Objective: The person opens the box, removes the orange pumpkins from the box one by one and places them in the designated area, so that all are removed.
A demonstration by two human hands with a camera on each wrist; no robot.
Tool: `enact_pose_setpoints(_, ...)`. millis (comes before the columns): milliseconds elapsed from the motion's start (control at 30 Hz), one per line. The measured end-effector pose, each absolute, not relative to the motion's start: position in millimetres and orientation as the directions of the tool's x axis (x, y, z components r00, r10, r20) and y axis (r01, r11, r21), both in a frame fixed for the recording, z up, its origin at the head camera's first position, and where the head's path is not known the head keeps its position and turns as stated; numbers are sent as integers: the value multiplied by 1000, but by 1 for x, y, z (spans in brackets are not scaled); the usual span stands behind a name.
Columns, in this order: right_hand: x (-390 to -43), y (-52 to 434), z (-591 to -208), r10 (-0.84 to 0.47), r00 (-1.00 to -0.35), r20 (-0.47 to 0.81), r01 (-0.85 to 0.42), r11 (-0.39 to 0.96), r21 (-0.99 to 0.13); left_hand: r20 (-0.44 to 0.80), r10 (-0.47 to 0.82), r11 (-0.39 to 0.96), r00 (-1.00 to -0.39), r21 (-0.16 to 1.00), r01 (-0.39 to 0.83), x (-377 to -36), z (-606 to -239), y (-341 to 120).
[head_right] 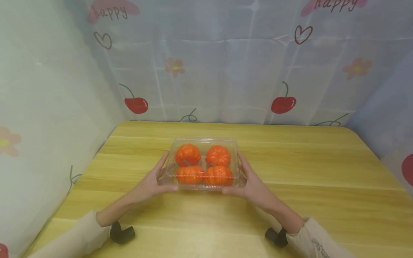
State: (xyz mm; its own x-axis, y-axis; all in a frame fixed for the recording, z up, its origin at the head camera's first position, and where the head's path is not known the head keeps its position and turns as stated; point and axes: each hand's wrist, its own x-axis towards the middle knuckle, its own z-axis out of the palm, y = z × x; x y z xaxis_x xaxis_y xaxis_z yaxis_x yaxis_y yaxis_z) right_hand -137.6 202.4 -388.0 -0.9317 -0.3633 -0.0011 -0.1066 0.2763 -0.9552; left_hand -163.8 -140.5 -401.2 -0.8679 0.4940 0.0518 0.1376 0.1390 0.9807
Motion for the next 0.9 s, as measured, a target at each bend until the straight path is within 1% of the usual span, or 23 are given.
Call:
enact_pose_setpoints(133, -137, 201, -387, -370, -929, 2, -122, 300, -946, 52, 496, 130, -867, 983, 133, -164, -403, -140)
enact_pose_setpoints(467, -140, 202, -385, -385, -923, 15, -112, 232, -966, 49, 486, 165, -873, 975, 147, -164, -404, -140)
enact_pose_setpoints(667, -142, 204, -388, -411, -911, 11, -113, 223, -968, 45, 486, 158, -873, 978, 138, -163, -404, -139)
enact_pose_setpoints(900, -140, 204, -390, -454, -891, 28, -137, 209, -968, 13, 471, 200, -882, 972, 121, -163, -405, -140)
